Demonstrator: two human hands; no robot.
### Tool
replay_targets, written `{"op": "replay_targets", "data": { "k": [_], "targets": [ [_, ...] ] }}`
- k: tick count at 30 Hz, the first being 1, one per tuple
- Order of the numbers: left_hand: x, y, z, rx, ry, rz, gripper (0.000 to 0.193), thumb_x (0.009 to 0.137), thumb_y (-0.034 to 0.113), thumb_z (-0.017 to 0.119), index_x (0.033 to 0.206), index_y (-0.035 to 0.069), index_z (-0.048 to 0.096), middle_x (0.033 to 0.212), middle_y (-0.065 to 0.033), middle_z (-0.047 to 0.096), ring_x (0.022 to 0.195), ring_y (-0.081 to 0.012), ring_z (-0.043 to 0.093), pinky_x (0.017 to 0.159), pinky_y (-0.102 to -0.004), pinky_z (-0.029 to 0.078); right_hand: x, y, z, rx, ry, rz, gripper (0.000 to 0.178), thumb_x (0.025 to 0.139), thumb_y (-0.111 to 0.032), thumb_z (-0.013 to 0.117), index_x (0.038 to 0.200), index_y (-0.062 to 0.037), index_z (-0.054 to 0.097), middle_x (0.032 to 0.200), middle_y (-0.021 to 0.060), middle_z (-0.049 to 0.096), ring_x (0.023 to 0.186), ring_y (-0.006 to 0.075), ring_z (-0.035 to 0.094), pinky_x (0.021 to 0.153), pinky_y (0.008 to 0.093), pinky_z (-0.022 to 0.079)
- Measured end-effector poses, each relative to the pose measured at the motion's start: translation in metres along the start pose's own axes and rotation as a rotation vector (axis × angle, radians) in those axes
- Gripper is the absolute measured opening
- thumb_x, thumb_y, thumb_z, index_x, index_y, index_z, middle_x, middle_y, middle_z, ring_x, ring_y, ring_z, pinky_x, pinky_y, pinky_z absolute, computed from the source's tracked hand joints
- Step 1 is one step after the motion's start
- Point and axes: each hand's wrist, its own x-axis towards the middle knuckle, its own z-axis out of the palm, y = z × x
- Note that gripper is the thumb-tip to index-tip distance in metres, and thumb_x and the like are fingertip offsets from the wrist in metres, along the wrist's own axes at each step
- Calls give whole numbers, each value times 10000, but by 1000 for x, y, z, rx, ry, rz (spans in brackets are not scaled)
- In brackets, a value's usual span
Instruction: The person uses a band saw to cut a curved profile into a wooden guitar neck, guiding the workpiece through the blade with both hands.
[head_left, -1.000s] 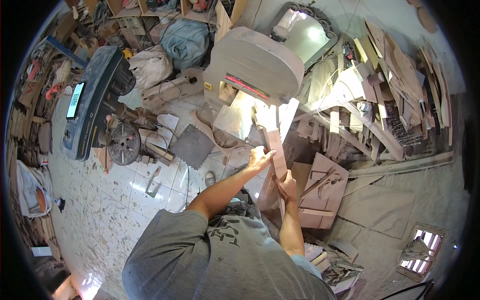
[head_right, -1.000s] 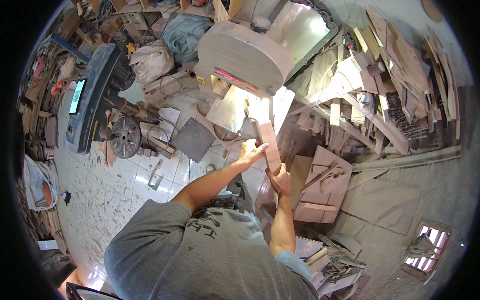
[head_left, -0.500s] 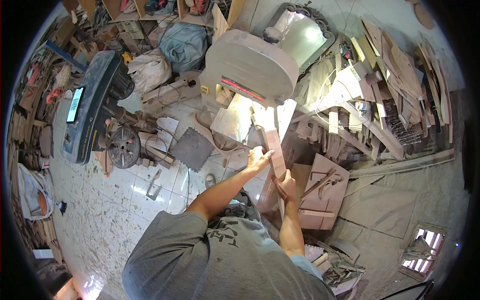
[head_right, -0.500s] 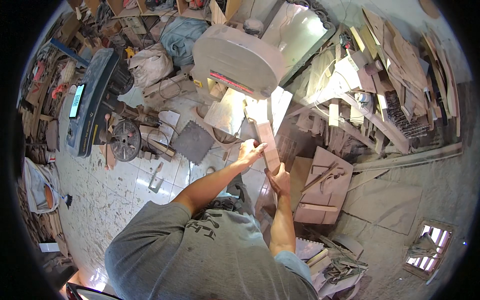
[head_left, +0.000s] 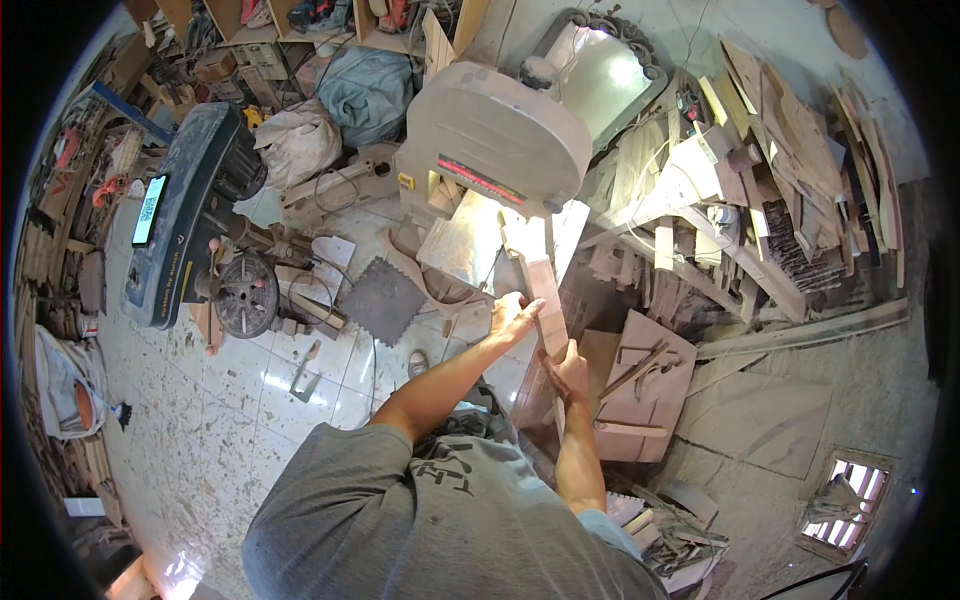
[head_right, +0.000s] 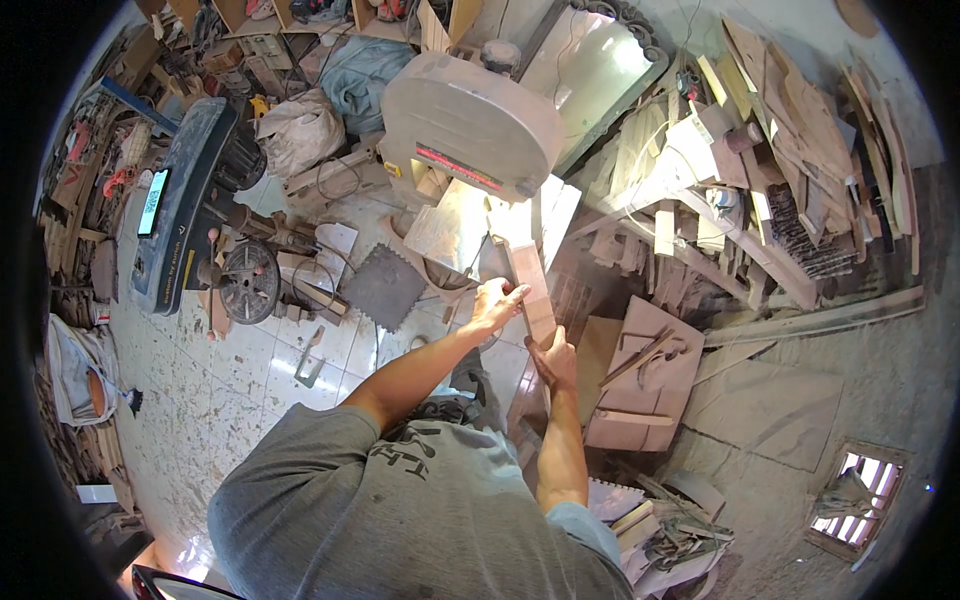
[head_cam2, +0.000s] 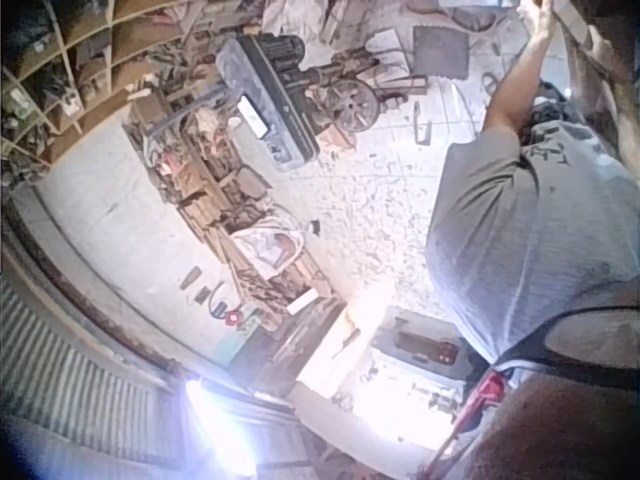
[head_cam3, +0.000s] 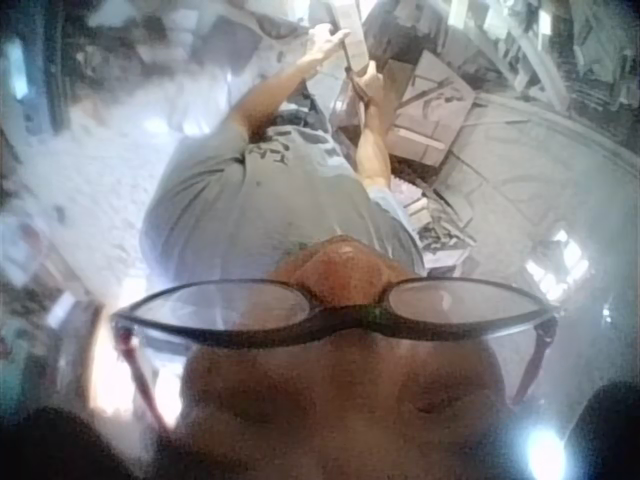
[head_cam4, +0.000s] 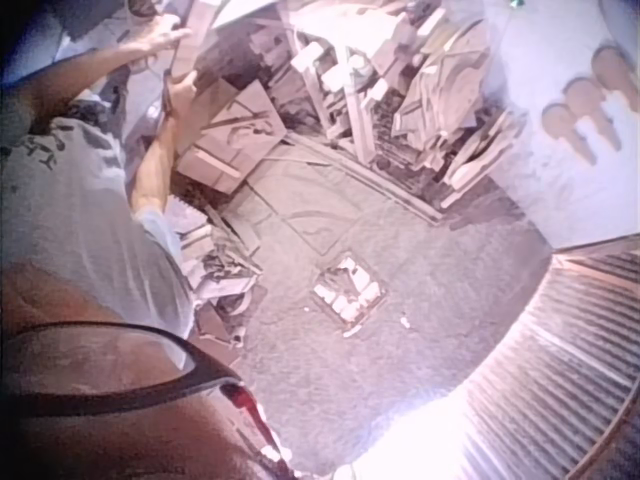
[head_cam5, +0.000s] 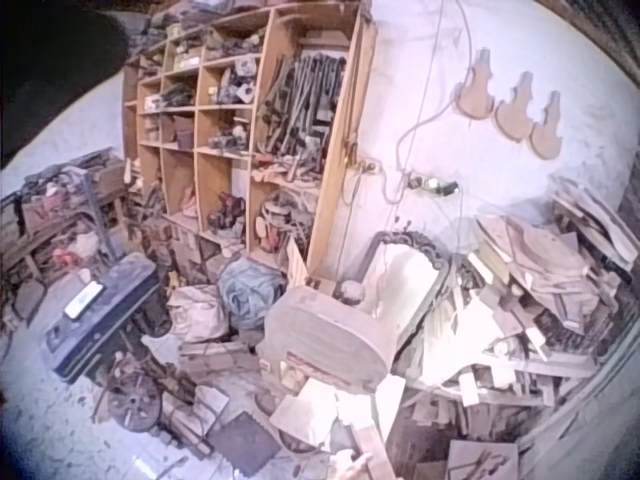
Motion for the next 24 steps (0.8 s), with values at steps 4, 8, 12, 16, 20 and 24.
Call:
{"op": "replay_targets", "data": {
  "k": [4,8,12,16,20,24],
  "targets": [
    [1,0,1,-18,23,-14,470,858,441,764,879,-25,703,775,-180,738,734,-251,744,730,-384,574,2,1,0,-12,-9,-8,606,794,-468,756,1118,2,554,987,321,702,995,482,681,833,530,534],
    [4,-1,2,-16,43,11,467,858,443,767,875,-18,699,776,-182,732,706,-246,736,718,-387,573,3,1,1,-13,19,-9,617,805,-479,750,1128,5,547,992,324,700,998,491,675,836,540,530],
    [6,-2,5,-68,40,6,472,859,430,782,892,-29,678,793,-173,724,666,-233,726,685,-379,575,6,0,0,-31,-1,-7,654,817,-483,741,1176,24,537,1015,335,692,1019,494,667,844,535,527],
    [10,-3,6,-108,32,-7,465,859,406,799,905,-36,659,796,-153,712,642,-204,716,638,-352,574,8,-1,-1,-38,-24,17,689,830,-464,732,1233,59,533,1041,343,685,1047,476,669,857,515,528],
    [14,-3,6,-170,20,-22,454,860,399,803,894,-29,657,785,-139,703,633,-182,710,611,-333,575,9,-2,0,-14,7,-22,642,824,-489,738,1154,18,523,985,347,687,999,507,665,831,552,525],
    [14,-2,6,-178,35,-20,440,864,395,800,885,-22,662,768,-136,708,635,-176,710,606,-329,582,10,-4,-2,-21,-3,-11,651,828,-483,738,1163,30,521,985,343,687,1011,501,666,840,541,525]
  ]
}}
